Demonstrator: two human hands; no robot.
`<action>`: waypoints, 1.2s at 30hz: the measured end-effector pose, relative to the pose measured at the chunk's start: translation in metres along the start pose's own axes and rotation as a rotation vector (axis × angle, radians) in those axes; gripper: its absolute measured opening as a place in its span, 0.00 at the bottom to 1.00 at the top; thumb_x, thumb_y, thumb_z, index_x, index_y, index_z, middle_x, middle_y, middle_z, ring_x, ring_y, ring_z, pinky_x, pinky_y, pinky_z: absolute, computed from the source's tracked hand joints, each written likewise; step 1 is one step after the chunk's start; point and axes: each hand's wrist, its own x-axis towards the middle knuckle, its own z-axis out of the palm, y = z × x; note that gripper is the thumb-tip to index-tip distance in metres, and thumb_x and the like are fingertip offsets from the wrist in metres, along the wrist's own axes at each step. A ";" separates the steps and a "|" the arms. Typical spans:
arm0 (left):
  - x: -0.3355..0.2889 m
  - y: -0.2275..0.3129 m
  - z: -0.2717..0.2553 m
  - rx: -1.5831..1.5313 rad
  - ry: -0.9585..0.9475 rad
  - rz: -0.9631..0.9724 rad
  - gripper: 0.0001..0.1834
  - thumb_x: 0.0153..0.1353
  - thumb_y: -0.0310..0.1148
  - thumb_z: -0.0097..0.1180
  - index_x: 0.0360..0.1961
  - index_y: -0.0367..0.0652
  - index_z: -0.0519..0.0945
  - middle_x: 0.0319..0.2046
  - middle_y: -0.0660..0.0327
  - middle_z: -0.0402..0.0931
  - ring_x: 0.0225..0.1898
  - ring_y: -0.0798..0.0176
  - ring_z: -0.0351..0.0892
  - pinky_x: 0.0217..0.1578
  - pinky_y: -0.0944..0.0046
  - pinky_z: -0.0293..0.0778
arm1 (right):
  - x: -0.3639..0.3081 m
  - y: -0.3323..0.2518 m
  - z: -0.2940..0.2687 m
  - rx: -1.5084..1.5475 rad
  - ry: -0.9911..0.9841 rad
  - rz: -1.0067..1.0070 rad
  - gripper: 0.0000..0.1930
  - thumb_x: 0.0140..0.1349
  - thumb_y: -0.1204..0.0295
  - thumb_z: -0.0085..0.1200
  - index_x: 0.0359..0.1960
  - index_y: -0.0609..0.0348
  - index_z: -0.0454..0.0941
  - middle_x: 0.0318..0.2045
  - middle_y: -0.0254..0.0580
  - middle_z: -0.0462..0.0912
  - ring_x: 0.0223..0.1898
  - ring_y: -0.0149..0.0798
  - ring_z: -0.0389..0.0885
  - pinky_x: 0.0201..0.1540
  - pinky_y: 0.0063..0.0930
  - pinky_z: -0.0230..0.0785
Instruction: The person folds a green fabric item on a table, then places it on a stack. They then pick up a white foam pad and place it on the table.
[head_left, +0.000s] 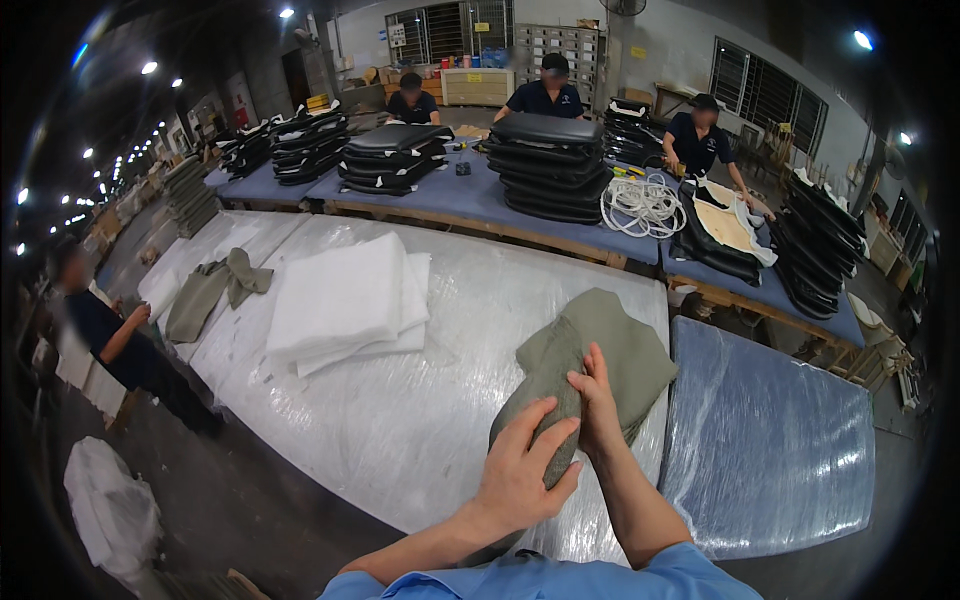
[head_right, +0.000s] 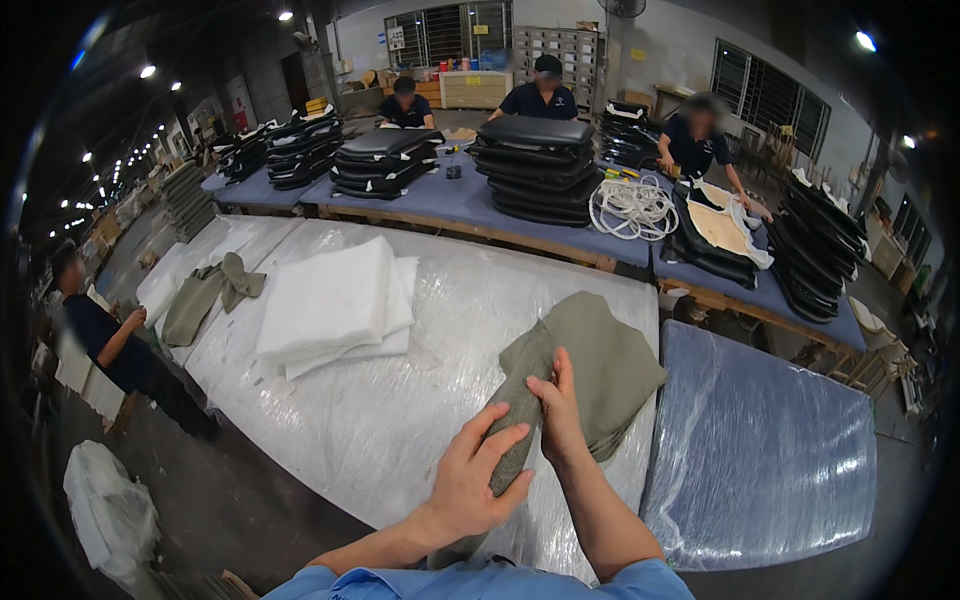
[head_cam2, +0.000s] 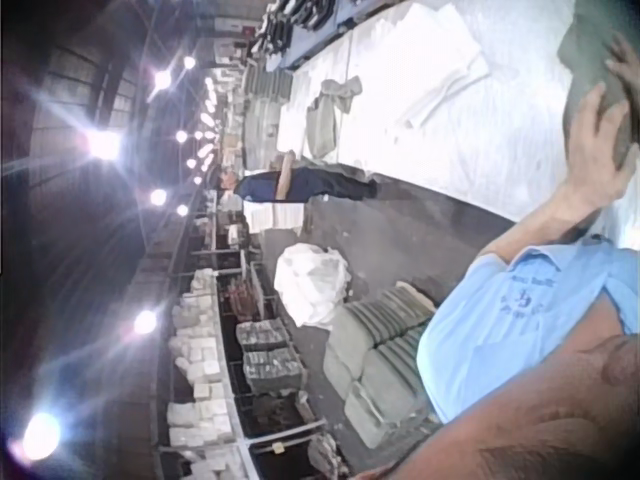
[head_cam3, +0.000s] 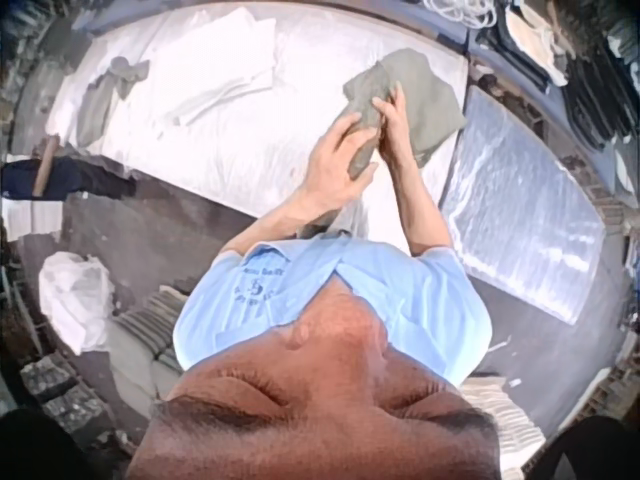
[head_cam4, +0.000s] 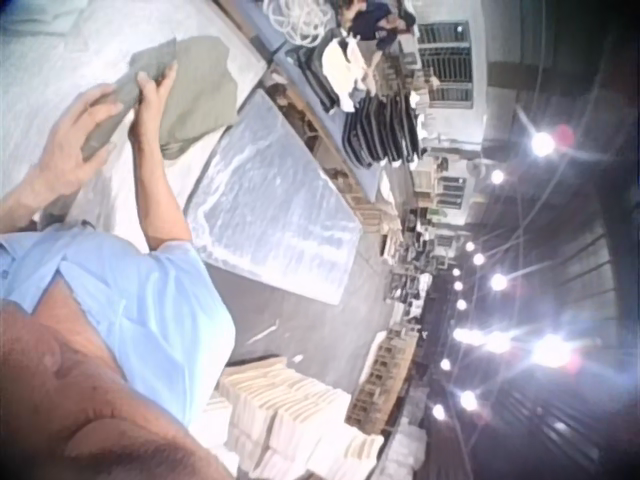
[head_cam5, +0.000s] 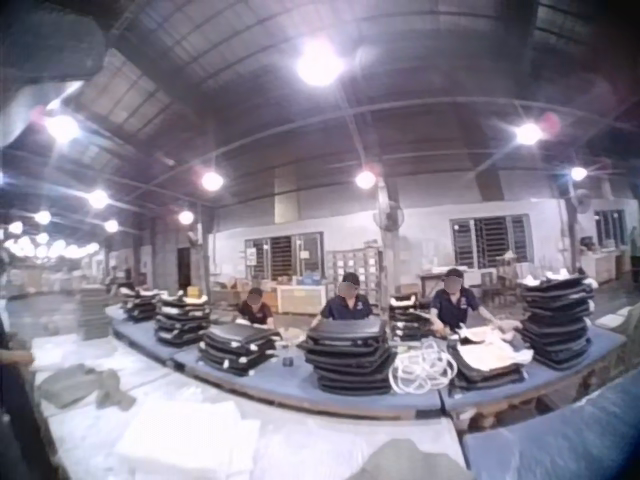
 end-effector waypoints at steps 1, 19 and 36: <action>-0.001 0.001 -0.001 -0.003 -0.001 -0.002 0.30 0.52 0.32 0.70 0.58 0.39 0.78 0.62 0.39 0.70 0.60 0.37 0.76 0.57 0.49 0.76 | 0.005 0.002 -0.001 0.012 0.009 0.009 0.50 0.63 0.61 0.59 0.82 0.50 0.41 0.80 0.54 0.42 0.80 0.50 0.42 0.78 0.41 0.41; -0.026 0.012 -0.022 -0.086 -0.018 -0.142 0.31 0.62 0.34 0.63 0.64 0.29 0.72 0.64 0.40 0.70 0.63 0.40 0.74 0.64 0.50 0.70 | 0.044 0.036 -0.001 0.042 0.053 -0.008 0.42 0.66 0.65 0.55 0.78 0.65 0.50 0.72 0.50 0.63 0.68 0.42 0.66 0.69 0.31 0.59; -0.034 0.024 -0.026 -0.127 -0.025 -0.316 0.33 0.61 0.29 0.61 0.67 0.31 0.70 0.67 0.41 0.67 0.66 0.42 0.72 0.66 0.53 0.68 | 0.055 0.048 0.004 -0.075 0.150 -0.074 0.44 0.61 0.64 0.58 0.78 0.64 0.52 0.73 0.53 0.60 0.69 0.46 0.64 0.70 0.34 0.58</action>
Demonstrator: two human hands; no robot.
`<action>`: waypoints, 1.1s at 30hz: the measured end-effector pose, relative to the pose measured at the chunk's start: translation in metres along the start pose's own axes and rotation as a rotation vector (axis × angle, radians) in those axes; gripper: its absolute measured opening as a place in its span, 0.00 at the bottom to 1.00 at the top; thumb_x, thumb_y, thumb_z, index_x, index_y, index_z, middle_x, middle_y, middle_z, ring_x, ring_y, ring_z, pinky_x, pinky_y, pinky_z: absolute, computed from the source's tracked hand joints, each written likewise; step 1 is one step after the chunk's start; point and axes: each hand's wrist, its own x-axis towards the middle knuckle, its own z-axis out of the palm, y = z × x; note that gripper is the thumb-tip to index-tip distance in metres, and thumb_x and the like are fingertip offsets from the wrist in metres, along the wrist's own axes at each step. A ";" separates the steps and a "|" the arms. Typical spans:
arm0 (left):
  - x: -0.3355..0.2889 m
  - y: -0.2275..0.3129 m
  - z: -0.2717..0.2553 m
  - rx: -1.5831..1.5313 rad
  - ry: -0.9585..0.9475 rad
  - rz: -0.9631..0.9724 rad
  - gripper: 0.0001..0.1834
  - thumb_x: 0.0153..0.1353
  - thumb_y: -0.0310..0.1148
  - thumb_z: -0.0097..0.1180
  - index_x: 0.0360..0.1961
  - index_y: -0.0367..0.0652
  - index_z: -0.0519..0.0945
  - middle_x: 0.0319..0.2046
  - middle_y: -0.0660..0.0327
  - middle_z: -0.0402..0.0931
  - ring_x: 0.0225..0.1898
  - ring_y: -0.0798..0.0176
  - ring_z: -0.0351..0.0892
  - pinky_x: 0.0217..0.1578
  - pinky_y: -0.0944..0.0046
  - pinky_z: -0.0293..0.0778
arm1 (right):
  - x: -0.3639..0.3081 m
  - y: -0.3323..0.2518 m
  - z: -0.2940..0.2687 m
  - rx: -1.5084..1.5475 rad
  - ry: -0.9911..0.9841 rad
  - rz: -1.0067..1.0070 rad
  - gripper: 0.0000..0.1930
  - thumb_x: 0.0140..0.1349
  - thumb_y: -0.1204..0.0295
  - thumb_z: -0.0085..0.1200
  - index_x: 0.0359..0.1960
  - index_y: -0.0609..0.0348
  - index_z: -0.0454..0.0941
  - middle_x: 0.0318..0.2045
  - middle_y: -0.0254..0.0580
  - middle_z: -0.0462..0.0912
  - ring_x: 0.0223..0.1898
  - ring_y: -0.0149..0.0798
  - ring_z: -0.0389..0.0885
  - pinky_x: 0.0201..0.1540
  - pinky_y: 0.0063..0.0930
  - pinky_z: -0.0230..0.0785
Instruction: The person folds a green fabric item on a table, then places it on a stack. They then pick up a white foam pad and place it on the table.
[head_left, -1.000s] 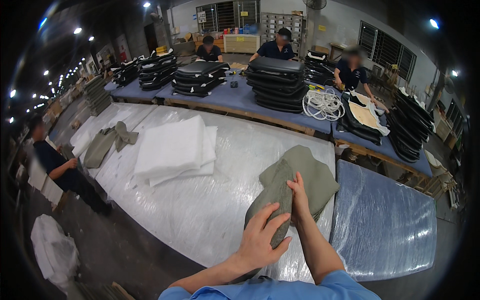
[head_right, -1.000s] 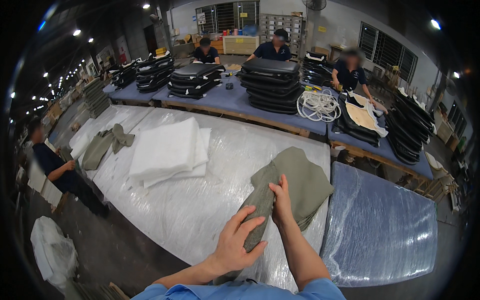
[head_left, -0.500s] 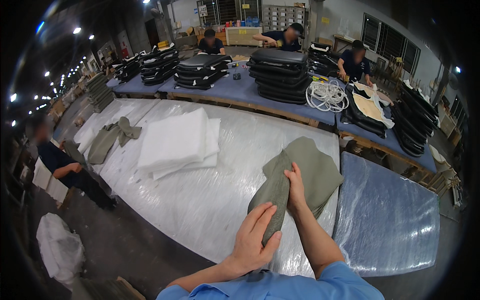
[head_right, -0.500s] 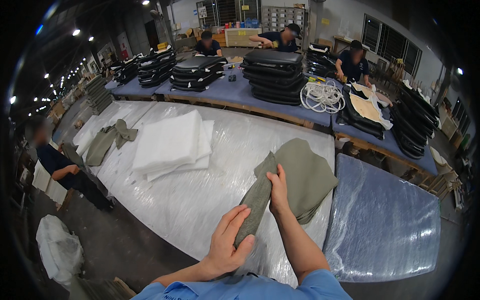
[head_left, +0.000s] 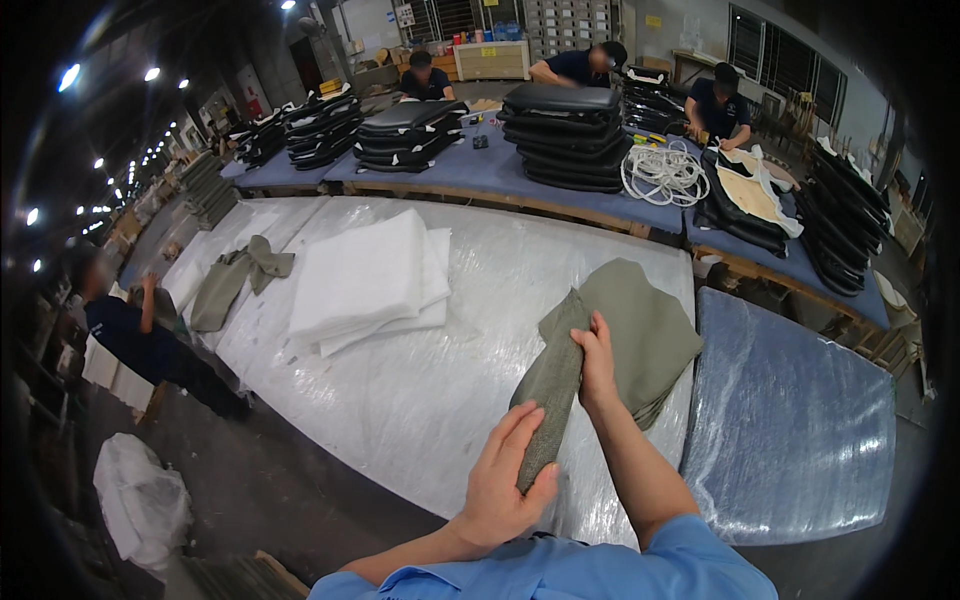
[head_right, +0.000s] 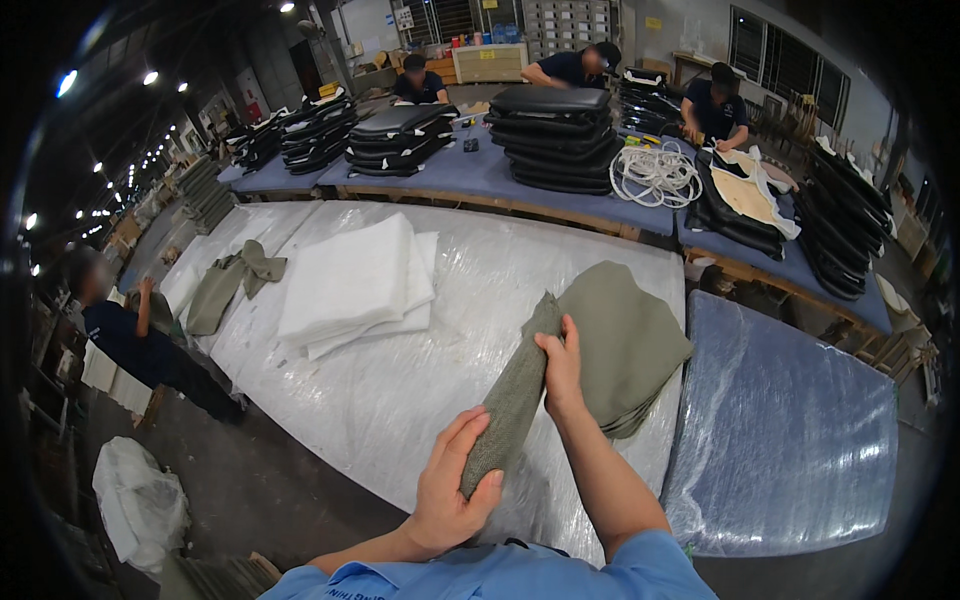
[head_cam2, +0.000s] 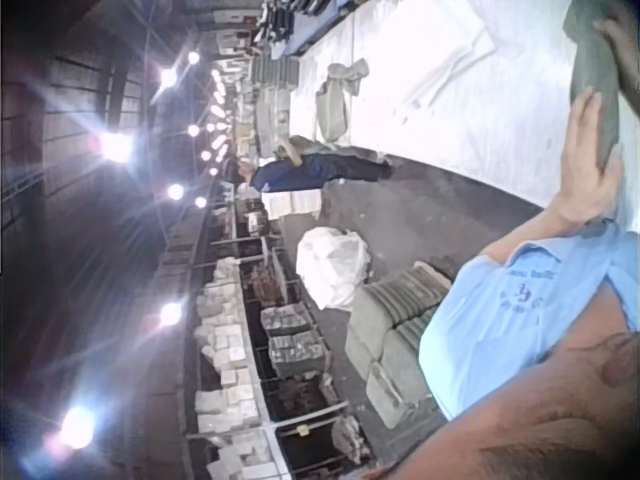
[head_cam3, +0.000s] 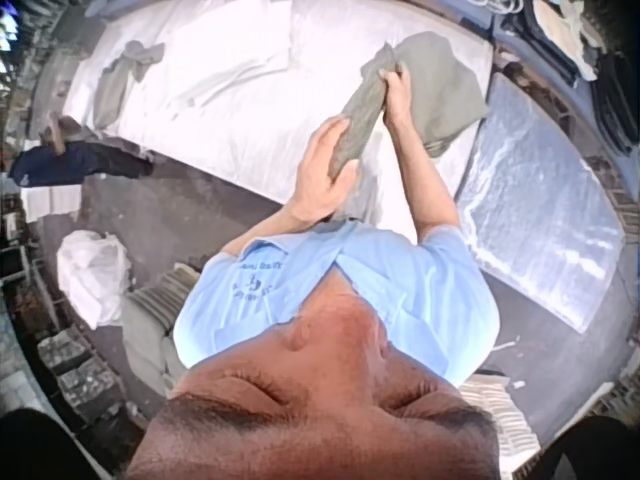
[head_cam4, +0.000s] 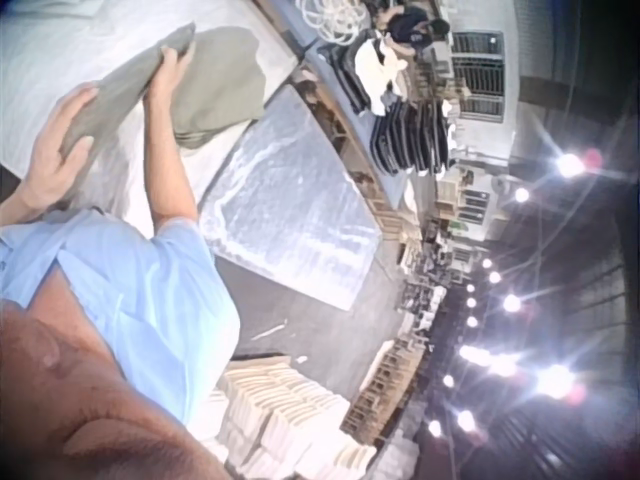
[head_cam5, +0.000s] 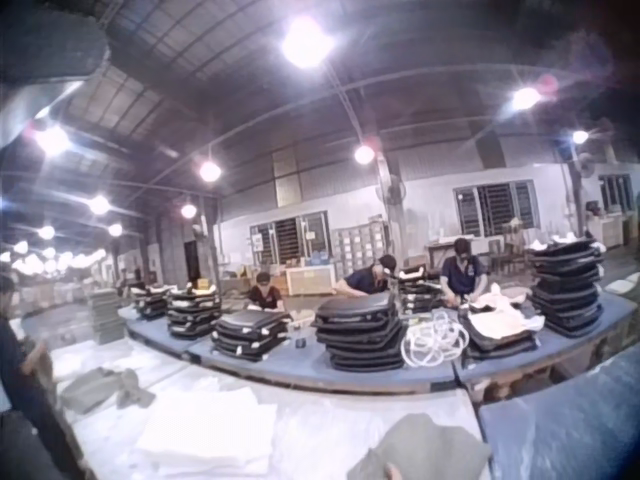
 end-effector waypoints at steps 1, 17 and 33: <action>-0.002 -0.001 0.001 0.008 -0.013 0.009 0.33 0.60 0.30 0.61 0.67 0.31 0.70 0.67 0.41 0.67 0.66 0.42 0.72 0.66 0.53 0.68 | 0.007 0.001 -0.003 0.012 0.011 0.028 0.45 0.61 0.64 0.58 0.78 0.64 0.52 0.74 0.54 0.60 0.70 0.46 0.65 0.70 0.35 0.58; -0.103 -0.046 -0.093 -0.134 -0.190 -0.059 0.41 0.62 0.42 0.65 0.73 0.37 0.66 0.75 0.44 0.57 0.77 0.40 0.52 0.75 0.49 0.47 | 0.038 0.021 0.005 -0.064 -0.219 0.360 0.32 0.63 0.49 0.64 0.60 0.60 0.74 0.51 0.43 0.79 0.50 0.38 0.76 0.53 0.34 0.69; -0.076 -0.041 -0.093 -0.555 -0.604 -0.631 0.51 0.69 0.35 0.59 0.81 0.39 0.37 0.82 0.50 0.33 0.82 0.55 0.31 0.78 0.56 0.35 | 0.016 0.034 0.009 -0.474 0.048 -0.309 0.27 0.74 0.59 0.53 0.21 0.65 0.63 0.17 0.37 0.59 0.23 0.26 0.58 0.25 0.34 0.55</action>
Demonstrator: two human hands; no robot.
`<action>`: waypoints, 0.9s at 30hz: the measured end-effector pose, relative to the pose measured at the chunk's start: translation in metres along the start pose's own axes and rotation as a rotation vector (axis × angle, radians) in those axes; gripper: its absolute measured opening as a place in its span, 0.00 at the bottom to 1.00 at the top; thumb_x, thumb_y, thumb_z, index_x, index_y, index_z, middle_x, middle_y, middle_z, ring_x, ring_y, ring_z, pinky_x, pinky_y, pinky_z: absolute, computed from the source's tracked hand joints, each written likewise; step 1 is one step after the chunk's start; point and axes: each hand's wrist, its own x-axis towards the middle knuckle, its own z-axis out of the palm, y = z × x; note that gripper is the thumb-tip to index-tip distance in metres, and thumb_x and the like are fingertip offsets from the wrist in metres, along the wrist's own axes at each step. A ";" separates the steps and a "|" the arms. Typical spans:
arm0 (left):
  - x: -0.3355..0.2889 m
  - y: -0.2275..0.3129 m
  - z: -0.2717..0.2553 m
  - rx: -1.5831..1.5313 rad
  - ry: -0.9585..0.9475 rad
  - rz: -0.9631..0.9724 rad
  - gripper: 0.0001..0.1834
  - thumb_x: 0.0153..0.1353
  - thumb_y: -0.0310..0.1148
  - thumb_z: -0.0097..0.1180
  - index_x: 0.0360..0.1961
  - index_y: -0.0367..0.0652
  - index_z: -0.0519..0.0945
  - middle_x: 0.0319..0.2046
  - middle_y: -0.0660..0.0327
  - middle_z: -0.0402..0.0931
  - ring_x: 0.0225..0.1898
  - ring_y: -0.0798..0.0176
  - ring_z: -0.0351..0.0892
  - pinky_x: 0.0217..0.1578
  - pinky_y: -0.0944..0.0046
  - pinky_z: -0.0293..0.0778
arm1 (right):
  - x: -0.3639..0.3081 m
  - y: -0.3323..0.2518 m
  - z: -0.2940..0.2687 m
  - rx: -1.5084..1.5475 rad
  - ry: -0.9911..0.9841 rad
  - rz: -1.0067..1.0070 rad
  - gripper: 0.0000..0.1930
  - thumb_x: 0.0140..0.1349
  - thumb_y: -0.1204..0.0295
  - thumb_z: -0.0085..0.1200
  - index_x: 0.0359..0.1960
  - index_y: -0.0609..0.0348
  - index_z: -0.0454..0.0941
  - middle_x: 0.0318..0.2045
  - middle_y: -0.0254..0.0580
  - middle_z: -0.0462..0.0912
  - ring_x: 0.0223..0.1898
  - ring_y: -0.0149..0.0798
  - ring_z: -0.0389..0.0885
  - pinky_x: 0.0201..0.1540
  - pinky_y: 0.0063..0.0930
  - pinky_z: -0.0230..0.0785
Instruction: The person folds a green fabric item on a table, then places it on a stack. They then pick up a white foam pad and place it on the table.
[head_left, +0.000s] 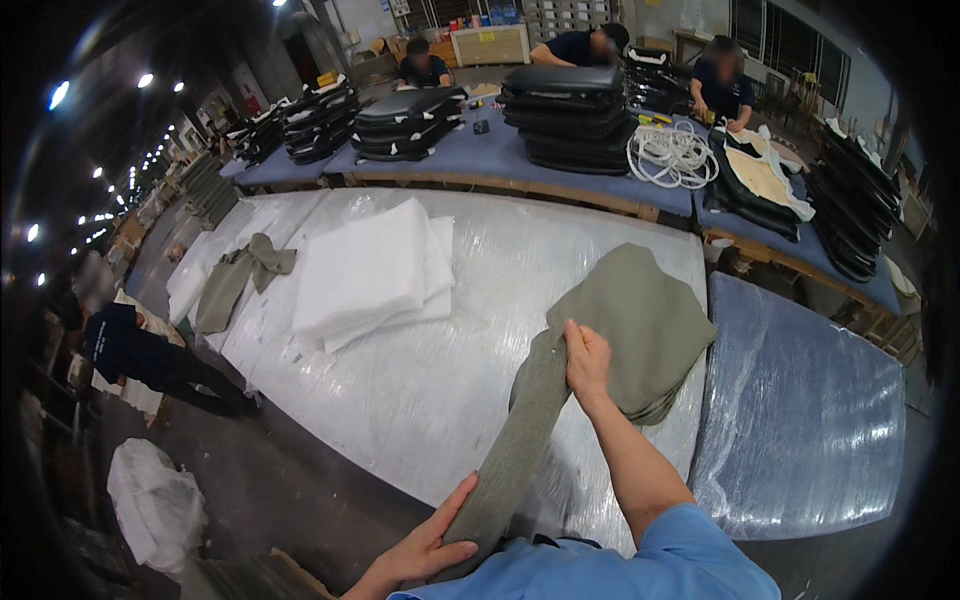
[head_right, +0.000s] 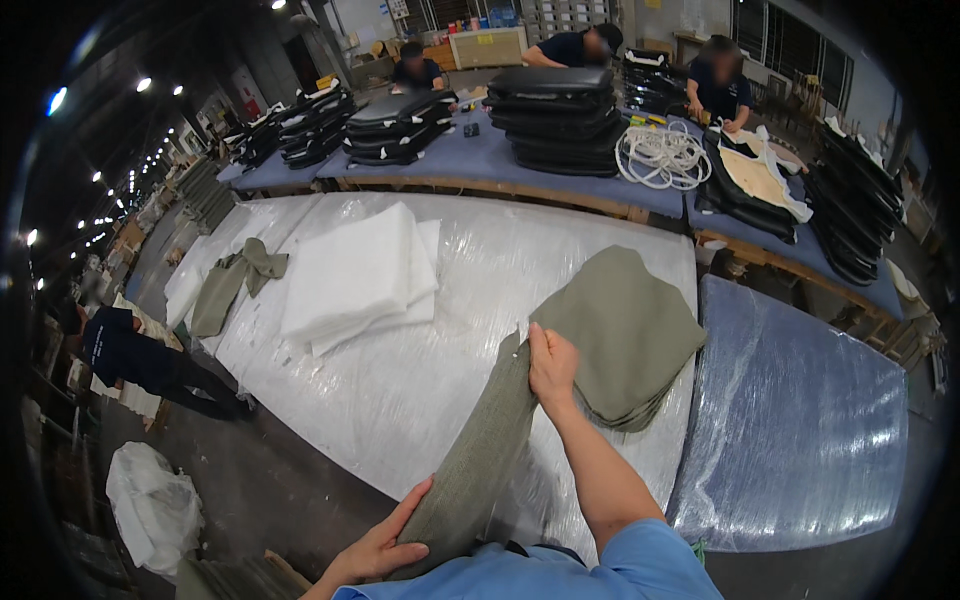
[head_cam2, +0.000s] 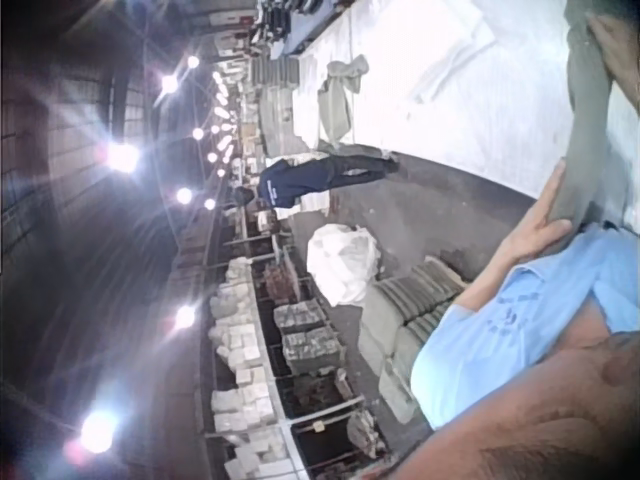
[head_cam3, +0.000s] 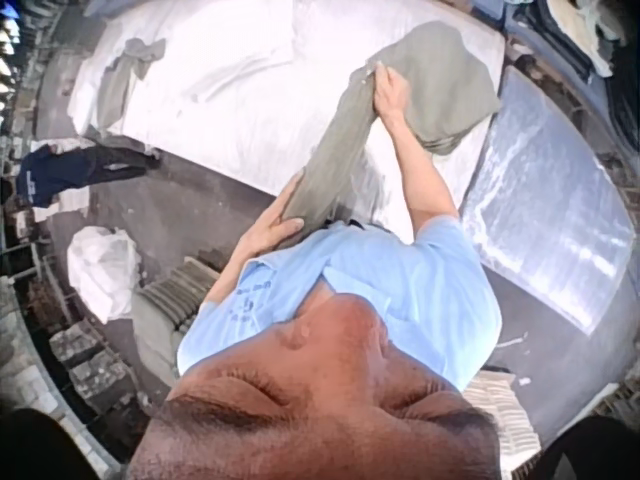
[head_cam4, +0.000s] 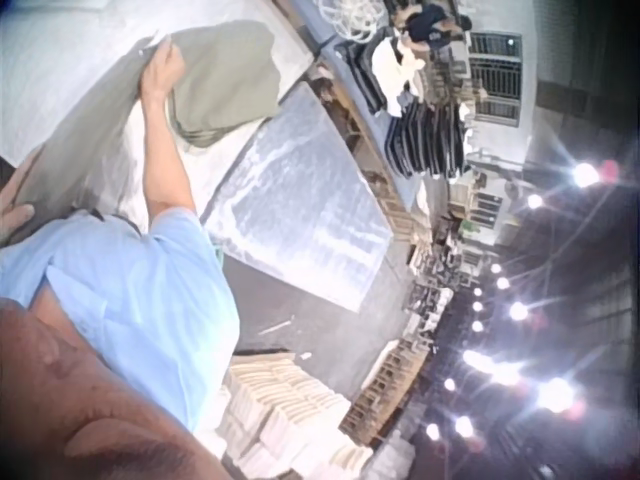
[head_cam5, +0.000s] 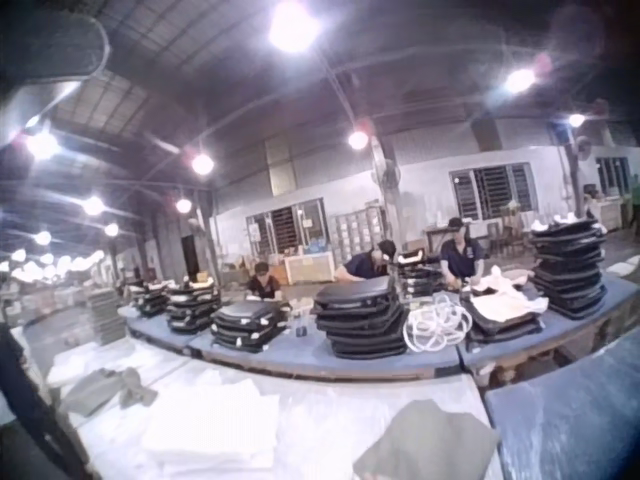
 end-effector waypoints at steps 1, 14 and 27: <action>0.003 -0.002 -0.001 -0.002 -0.011 0.017 0.51 0.69 0.36 0.59 0.81 0.40 0.38 0.82 0.50 0.34 0.82 0.55 0.33 0.78 0.56 0.36 | 0.002 0.000 -0.007 0.000 -0.012 0.007 0.26 0.74 0.59 0.53 0.21 0.64 0.62 0.17 0.35 0.59 0.23 0.26 0.58 0.25 0.34 0.55; 0.154 0.004 -0.014 0.418 0.087 0.204 0.47 0.70 0.37 0.58 0.78 0.28 0.44 0.80 0.42 0.41 0.81 0.51 0.40 0.77 0.57 0.42 | -0.095 -0.025 -0.029 0.599 -0.108 0.047 0.14 0.69 0.67 0.50 0.52 0.59 0.72 0.42 0.33 0.75 0.45 0.29 0.70 0.53 0.26 0.63; 0.168 0.039 -0.014 0.618 0.034 0.283 0.44 0.62 0.27 0.52 0.78 0.31 0.50 0.79 0.40 0.43 0.82 0.47 0.40 0.77 0.57 0.44 | -0.102 -0.037 -0.018 0.910 -0.165 0.277 0.15 0.67 0.71 0.50 0.54 0.58 0.68 0.46 0.35 0.75 0.49 0.29 0.71 0.57 0.25 0.63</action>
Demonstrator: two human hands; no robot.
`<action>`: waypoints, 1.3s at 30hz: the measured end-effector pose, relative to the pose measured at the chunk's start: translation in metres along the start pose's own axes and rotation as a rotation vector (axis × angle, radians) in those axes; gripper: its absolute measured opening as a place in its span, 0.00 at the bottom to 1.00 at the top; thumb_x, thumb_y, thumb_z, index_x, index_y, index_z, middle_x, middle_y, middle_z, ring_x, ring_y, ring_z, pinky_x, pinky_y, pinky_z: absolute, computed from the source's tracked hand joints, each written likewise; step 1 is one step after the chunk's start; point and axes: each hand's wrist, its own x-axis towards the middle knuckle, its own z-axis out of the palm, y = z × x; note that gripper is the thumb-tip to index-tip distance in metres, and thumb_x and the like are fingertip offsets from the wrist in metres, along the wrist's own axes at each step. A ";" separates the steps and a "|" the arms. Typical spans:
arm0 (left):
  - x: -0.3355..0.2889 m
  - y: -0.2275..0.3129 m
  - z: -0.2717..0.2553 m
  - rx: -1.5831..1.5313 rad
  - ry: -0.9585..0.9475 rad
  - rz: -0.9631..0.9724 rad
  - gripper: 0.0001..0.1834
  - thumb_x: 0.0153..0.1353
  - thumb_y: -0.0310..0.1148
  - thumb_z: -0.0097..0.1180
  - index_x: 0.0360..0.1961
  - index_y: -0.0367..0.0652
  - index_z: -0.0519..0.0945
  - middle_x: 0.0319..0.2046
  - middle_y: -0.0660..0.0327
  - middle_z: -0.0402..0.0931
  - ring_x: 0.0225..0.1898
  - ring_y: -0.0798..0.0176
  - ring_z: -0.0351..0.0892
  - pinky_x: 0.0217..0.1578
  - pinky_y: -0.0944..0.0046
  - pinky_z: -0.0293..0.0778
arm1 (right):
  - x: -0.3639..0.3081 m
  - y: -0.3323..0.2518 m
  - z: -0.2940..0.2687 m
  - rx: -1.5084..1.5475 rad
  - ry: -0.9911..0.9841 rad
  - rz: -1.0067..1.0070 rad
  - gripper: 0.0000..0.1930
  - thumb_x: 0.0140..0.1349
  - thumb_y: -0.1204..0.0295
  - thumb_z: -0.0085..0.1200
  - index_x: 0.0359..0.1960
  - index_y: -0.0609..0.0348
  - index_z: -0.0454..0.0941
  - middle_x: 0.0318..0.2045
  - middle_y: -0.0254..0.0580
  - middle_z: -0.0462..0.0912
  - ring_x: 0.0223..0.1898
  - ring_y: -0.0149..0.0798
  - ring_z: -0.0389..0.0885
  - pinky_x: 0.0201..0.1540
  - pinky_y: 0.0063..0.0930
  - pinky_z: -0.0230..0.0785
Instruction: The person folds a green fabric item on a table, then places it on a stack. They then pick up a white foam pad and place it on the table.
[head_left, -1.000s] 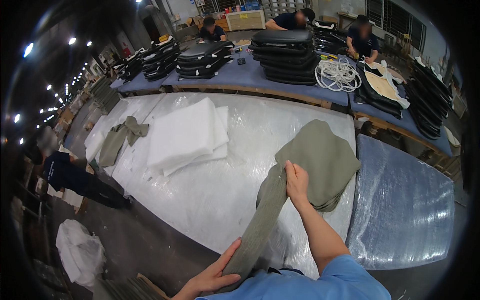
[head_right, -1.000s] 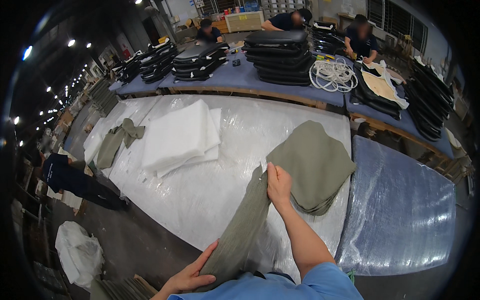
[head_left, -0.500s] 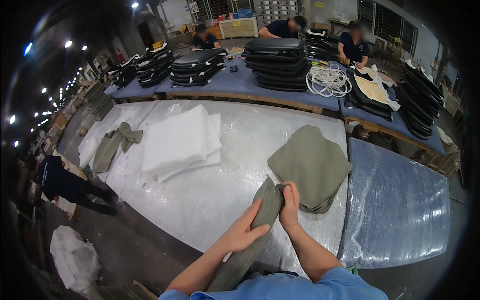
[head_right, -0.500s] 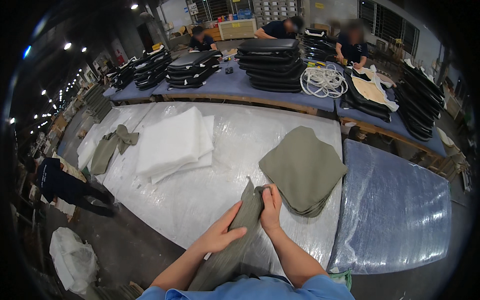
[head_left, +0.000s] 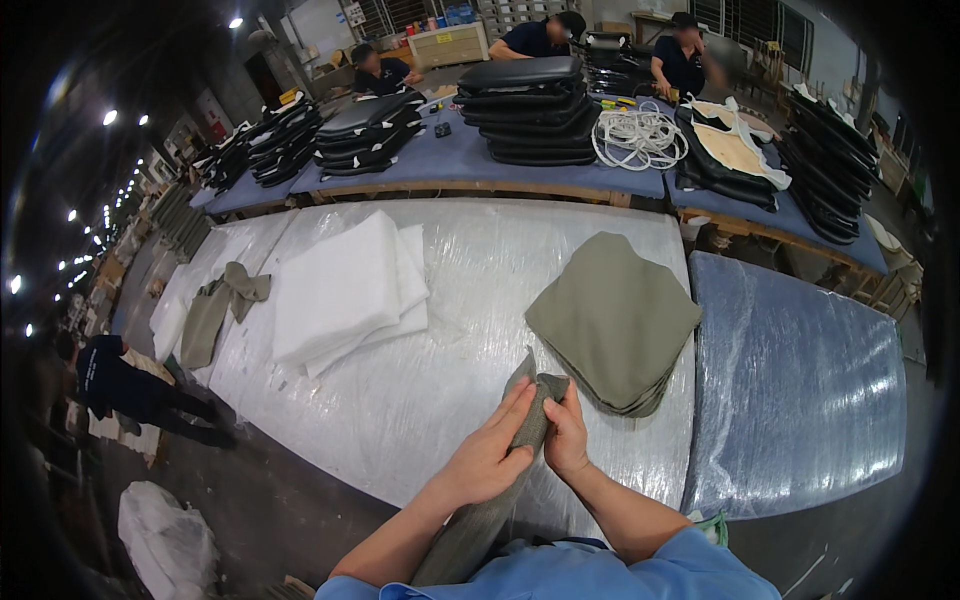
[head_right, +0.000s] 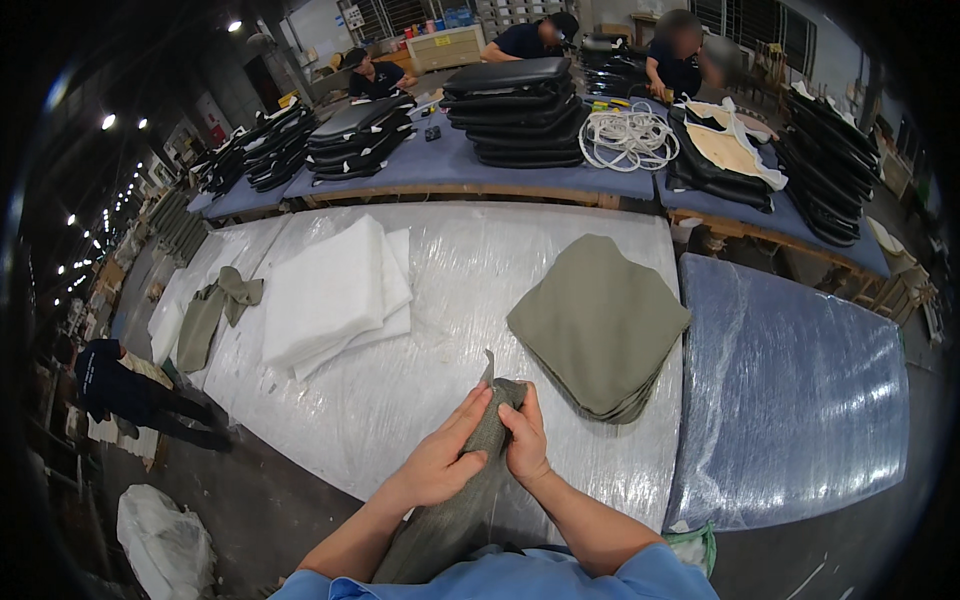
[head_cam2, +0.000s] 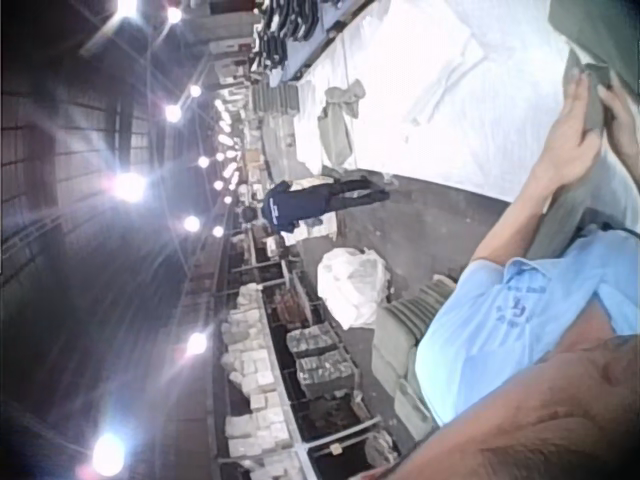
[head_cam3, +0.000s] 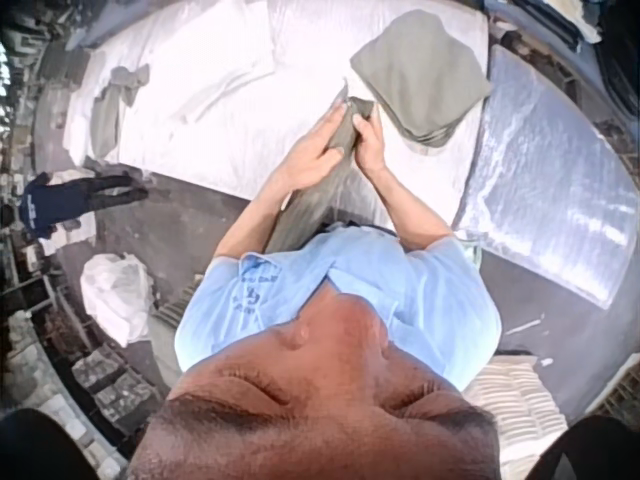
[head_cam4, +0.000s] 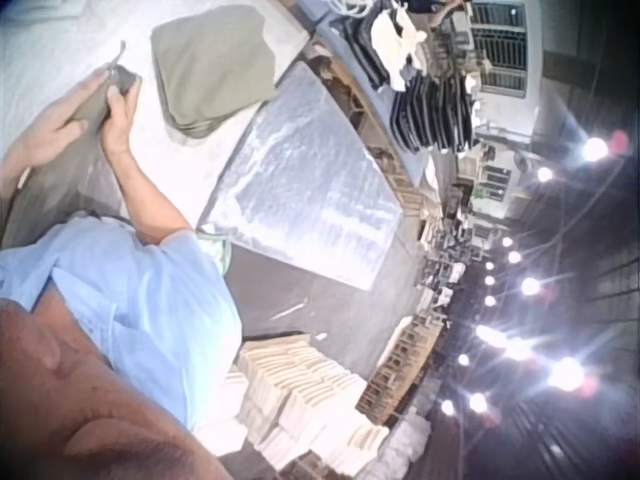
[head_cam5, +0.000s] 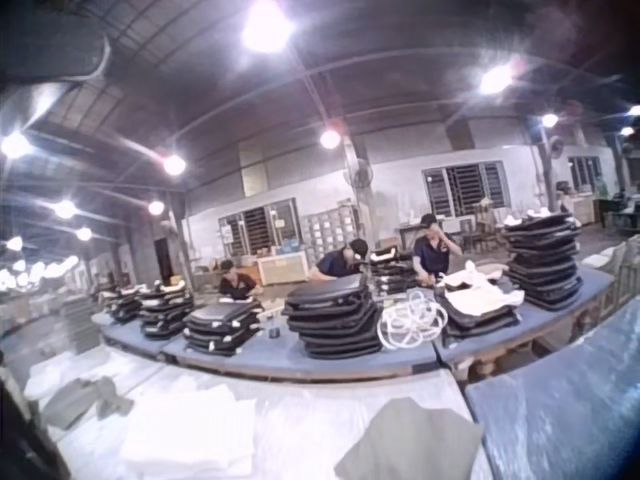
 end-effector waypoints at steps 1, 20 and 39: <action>0.000 -0.002 -0.001 -0.003 -0.001 -0.004 0.44 0.63 0.28 0.52 0.78 0.31 0.50 0.79 0.40 0.43 0.82 0.47 0.41 0.77 0.57 0.44 | 0.001 0.000 0.000 -0.003 -0.002 0.009 0.14 0.68 0.70 0.51 0.54 0.58 0.68 0.45 0.34 0.76 0.48 0.28 0.71 0.57 0.25 0.64; 0.046 -0.021 -0.005 -0.386 -0.027 -0.246 0.40 0.62 0.29 0.61 0.74 0.32 0.59 0.58 0.54 0.74 0.59 0.62 0.73 0.61 0.63 0.69 | 0.045 0.018 -0.008 -0.558 0.254 -0.178 0.23 0.74 0.67 0.54 0.18 0.61 0.68 0.17 0.27 0.66 0.23 0.24 0.60 0.24 0.30 0.54; 0.080 -0.069 0.002 -0.759 -0.079 -0.341 0.32 0.76 0.51 0.50 0.66 0.33 0.71 0.55 0.58 0.77 0.55 0.66 0.75 0.57 0.66 0.71 | 0.068 0.024 -0.032 -0.789 0.300 -0.510 0.23 0.73 0.64 0.52 0.19 0.65 0.71 0.15 0.48 0.67 0.21 0.35 0.64 0.27 0.40 0.60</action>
